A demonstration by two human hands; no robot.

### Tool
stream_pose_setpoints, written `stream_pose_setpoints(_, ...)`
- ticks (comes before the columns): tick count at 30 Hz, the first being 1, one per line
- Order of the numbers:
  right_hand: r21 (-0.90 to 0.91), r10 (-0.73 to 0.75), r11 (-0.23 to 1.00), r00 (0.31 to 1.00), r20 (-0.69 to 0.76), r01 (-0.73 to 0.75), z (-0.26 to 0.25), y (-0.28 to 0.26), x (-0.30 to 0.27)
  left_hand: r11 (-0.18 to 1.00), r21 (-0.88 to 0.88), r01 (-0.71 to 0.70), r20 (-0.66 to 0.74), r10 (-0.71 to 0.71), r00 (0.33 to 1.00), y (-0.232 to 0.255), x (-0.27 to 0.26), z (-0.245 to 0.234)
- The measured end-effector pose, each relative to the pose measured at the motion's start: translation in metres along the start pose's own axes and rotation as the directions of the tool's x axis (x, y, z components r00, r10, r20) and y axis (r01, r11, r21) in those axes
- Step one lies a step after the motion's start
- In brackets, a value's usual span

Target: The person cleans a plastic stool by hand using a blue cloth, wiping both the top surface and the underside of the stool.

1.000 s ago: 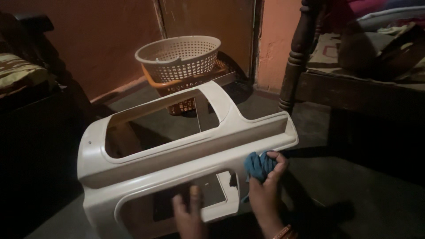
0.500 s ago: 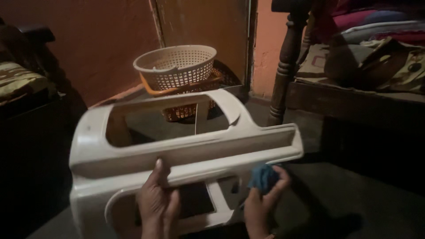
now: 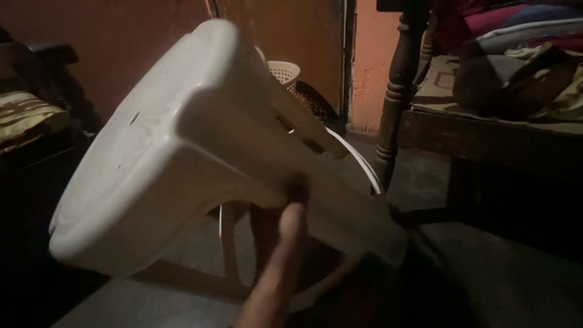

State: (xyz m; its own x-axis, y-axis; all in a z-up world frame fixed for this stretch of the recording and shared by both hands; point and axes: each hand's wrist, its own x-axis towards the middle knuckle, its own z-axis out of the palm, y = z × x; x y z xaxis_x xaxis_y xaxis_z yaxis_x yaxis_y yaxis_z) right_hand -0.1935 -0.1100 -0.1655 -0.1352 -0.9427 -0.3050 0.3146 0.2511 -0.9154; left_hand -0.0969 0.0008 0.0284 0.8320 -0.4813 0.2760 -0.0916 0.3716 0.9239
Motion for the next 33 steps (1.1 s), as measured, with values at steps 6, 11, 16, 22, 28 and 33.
stream_pose_setpoints(6,0.012,0.029,1.000,0.999,-0.036,-0.029,-0.008,0.005,0.015,0.948,0.309,0.075,0.017,-0.084,0.996,-0.030,0.010,0.032)
stream_pose_setpoints(11,0.034,0.034,0.999,0.998,-0.054,-0.032,-0.012,0.000,0.031,0.882,0.459,0.105,0.024,-0.130,0.991,-0.039,0.012,0.049)
stream_pose_setpoints(16,0.054,0.054,0.997,0.996,-0.075,-0.050,-0.020,-0.005,0.043,0.816,0.564,0.125,0.085,-0.208,0.974,-0.058,0.014,0.056)
stream_pose_setpoints(22,0.071,0.096,0.993,0.992,-0.077,-0.090,-0.022,-0.009,0.045,0.222,0.830,-0.511,0.436,0.311,0.844,-0.140,0.037,0.042)
stream_pose_setpoints(28,0.058,0.163,0.986,0.984,-0.067,-0.159,-0.025,0.003,0.039,0.439,0.842,-0.313,0.327,0.046,0.944,-0.173,0.031,0.026)
stream_pose_setpoints(33,0.018,0.204,0.979,0.975,-0.083,-0.203,-0.039,0.006,0.038,0.653,0.716,0.248,0.095,-0.443,0.892,-0.155,0.012,0.006)
